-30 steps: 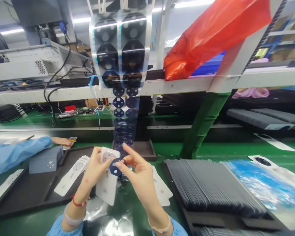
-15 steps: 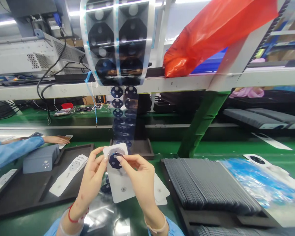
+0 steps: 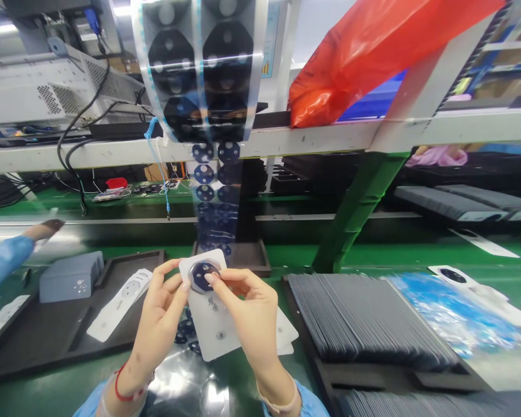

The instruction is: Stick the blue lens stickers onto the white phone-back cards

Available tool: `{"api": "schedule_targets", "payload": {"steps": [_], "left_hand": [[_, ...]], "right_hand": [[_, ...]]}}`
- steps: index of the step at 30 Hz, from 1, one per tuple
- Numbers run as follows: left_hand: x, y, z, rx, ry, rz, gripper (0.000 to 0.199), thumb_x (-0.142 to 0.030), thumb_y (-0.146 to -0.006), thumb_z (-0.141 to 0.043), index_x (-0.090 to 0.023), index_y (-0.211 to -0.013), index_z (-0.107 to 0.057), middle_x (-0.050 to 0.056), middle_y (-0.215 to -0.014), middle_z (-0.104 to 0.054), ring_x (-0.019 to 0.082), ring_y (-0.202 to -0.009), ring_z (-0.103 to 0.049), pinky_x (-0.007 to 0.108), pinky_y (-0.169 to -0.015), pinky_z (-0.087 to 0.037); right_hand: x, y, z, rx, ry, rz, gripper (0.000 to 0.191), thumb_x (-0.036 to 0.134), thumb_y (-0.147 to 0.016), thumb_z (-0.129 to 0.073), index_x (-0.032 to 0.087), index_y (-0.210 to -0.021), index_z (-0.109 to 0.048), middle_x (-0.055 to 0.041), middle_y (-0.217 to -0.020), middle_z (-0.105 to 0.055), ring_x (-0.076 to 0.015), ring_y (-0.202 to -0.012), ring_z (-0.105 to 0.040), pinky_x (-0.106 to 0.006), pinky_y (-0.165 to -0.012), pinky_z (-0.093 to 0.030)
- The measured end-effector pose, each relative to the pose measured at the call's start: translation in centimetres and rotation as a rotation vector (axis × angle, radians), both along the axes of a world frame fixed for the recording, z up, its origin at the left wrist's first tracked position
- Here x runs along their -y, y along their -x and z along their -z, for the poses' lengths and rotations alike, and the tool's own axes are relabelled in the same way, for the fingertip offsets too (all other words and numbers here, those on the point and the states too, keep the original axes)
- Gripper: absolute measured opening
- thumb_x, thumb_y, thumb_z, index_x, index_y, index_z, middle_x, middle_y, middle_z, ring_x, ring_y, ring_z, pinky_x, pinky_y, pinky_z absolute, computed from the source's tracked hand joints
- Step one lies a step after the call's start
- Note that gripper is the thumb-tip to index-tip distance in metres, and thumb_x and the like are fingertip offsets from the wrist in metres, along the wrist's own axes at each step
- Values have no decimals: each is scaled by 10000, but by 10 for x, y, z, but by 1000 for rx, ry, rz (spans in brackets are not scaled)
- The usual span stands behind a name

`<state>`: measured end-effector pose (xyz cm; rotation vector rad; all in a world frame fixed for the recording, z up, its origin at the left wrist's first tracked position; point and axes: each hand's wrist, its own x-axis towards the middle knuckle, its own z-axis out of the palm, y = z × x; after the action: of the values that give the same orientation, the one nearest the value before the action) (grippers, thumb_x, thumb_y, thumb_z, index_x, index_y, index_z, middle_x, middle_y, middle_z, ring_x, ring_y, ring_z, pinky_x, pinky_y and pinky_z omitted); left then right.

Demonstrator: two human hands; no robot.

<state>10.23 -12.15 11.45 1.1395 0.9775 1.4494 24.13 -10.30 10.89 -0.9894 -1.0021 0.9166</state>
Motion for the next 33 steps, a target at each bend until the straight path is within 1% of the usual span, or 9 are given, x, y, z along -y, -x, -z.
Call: {"api": "schedule_targets", "payload": {"steps": [5, 9, 13, 15, 21, 25, 29, 31, 33], "left_hand": [[2, 0, 0, 7, 8, -6, 448, -436, -906, -709, -258, -1235, -464, 99, -1194, -758, 278, -1060, -738, 320, -791, -594], [2, 0, -1, 6, 19, -36, 459, -412, -876, -743, -257, -1229, -494, 112, -1296, -711, 283, -1060, -737, 327, -804, -600], [2, -1, -3, 7, 10, 0, 457, -432, -899, -713, -258, -1236, -459, 101, -1162, -767, 278, -1052, -742, 326, -806, -601], [2, -1, -4, 6, 2, 14, 457, -444, -908, -700, -262, -1236, -439, 97, -1133, -778, 274, -1042, -747, 320, -790, -602], [3, 0, -3, 20, 13, 28, 440, -423, -910, -701, -257, -1242, -464, 96, -1159, -776, 280, -1080, -735, 331, -826, -596], [3, 1, -2, 13, 8, 34, 413, -435, -922, -684, -254, -1231, -477, 99, -1169, -770, 279, -1068, -739, 326, -809, -602], [4, 0, -2, -18, -3, 15, 397, -426, -931, -672, -260, -1226, -463, 111, -1291, -718, 270, -1063, -742, 300, -766, -606], [3, 0, -2, -23, -9, 27, 389, -425, -947, -651, -263, -1234, -445, 107, -1259, -734, 265, -1053, -746, 292, -749, -602], [2, 1, -2, -18, -12, 53, 377, -422, -964, -627, -258, -1240, -429, 100, -1180, -765, 266, -1051, -746, 295, -748, -598]], "right_hand": [[3, -1, 0, 34, -17, 4, 252, 422, -659, -912, 216, -727, -784, -52, -743, -775, -210, -634, -698, -310, -568, -584], [3, -1, 1, 60, -11, 3, 259, 436, -664, -908, 217, -725, -784, -48, -730, -769, -200, -616, -682, -307, -568, -577], [3, -1, 1, 65, 2, 13, 273, 445, -657, -914, 215, -717, -779, -44, -708, -765, -187, -593, -666, -287, -548, -558], [3, -1, 1, 67, 8, 12, 276, 446, -653, -915, 215, -717, -778, -45, -703, -766, -186, -589, -663, -285, -546, -553], [2, -2, 4, 52, 12, -15, 299, 470, -659, -911, 213, -727, -773, -54, -734, -776, -202, -610, -686, -304, -570, -569], [2, -2, 6, 66, 15, -5, 307, 466, -656, -916, 206, -733, -772, -57, -736, -772, -204, -608, -684, -303, -557, -565], [2, -2, 7, 70, 17, 1, 307, 469, -657, -913, 207, -731, -772, -51, -724, -765, -197, -598, -672, -294, -541, -555], [2, -2, 7, 71, 15, 1, 299, 464, -663, -911, 209, -734, -773, -49, -728, -765, -192, -596, -671, -288, -538, -554], [2, -2, 7, 70, 10, -7, 288, 451, -664, -914, 208, -733, -774, -47, -731, -766, -192, -602, -678, -286, -547, -559]]}}
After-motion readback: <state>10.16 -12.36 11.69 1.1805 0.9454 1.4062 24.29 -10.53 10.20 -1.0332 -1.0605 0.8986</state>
